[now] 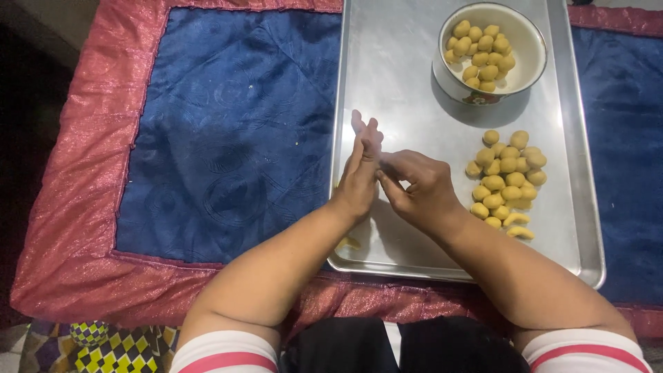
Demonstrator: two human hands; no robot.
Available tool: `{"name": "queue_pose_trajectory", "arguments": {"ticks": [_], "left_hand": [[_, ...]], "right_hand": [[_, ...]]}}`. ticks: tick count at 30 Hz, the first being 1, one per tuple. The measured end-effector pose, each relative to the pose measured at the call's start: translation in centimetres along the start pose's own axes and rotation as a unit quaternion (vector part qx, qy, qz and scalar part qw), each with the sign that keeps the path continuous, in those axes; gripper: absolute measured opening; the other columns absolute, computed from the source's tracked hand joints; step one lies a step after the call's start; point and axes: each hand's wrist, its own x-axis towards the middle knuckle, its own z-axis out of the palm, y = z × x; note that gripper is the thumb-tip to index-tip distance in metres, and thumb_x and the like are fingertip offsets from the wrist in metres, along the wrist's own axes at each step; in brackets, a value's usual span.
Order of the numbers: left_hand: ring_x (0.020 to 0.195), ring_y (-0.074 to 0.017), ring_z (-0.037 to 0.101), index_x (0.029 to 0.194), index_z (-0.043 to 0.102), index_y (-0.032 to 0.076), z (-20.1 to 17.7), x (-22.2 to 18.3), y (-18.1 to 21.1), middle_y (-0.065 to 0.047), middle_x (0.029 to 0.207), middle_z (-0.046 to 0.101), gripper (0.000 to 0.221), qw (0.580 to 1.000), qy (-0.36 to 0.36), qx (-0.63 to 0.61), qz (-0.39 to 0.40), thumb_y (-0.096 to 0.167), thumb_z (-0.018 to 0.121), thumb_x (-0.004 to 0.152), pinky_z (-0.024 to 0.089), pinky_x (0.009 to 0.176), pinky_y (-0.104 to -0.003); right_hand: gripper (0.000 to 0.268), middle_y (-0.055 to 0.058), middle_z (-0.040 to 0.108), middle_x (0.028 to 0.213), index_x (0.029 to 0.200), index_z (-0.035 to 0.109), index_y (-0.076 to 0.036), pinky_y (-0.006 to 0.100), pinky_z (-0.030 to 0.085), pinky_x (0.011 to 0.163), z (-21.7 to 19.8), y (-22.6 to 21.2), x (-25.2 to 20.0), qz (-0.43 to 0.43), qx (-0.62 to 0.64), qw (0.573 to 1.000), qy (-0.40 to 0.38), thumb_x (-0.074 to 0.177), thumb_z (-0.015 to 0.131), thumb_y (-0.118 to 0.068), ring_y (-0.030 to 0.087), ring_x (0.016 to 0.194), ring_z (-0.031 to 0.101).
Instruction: Rolling small pieces of dough into cylinders and shaping them into crescents on a baking tray.
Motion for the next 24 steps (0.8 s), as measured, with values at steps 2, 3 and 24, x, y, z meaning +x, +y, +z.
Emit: {"name": "queue_pose_trajectory", "arguments": {"ticks": [2,3,24], "left_hand": [[0.151,-0.0537,0.003,0.157,-0.024,0.007,-0.7,0.5,-1.0,-0.033,0.165,-0.006,0.089,1.0,0.002,-0.009,-0.001,0.065,0.017,0.103,0.001,0.12,-0.066],[0.15,-0.0547,0.001,0.157,-0.027,0.008,-1.0,0.6,-1.6,-0.033,0.165,-0.007,0.091,1.0,0.003,-0.018,-0.002,0.067,0.016,0.102,-0.001,0.119,-0.068],[0.148,-0.0442,0.032,0.155,0.02,-0.008,-1.6,2.2,-0.7,-0.035,0.158,0.031,0.104,0.996,0.079,-0.035,-0.037,0.057,0.056,0.083,0.028,0.119,-0.047]], "right_hand": [[0.021,0.017,0.072,0.077,0.105,0.077,0.0,0.033,0.058,0.055,0.0,0.4,0.2,-0.001,0.014,1.0,0.003,0.085,0.075,0.006,0.032,0.068,0.072],[0.023,0.018,0.071,0.077,0.107,0.076,0.002,0.034,0.059,0.056,0.1,0.5,0.1,-0.001,0.029,1.0,0.007,0.084,0.077,0.006,0.032,0.069,0.072],[0.027,0.007,0.072,0.089,0.102,0.076,-0.003,0.024,0.053,0.058,-2.1,-4.1,-10.3,0.071,-0.039,0.989,-0.125,0.076,0.08,-0.002,0.014,0.064,0.065]]}}
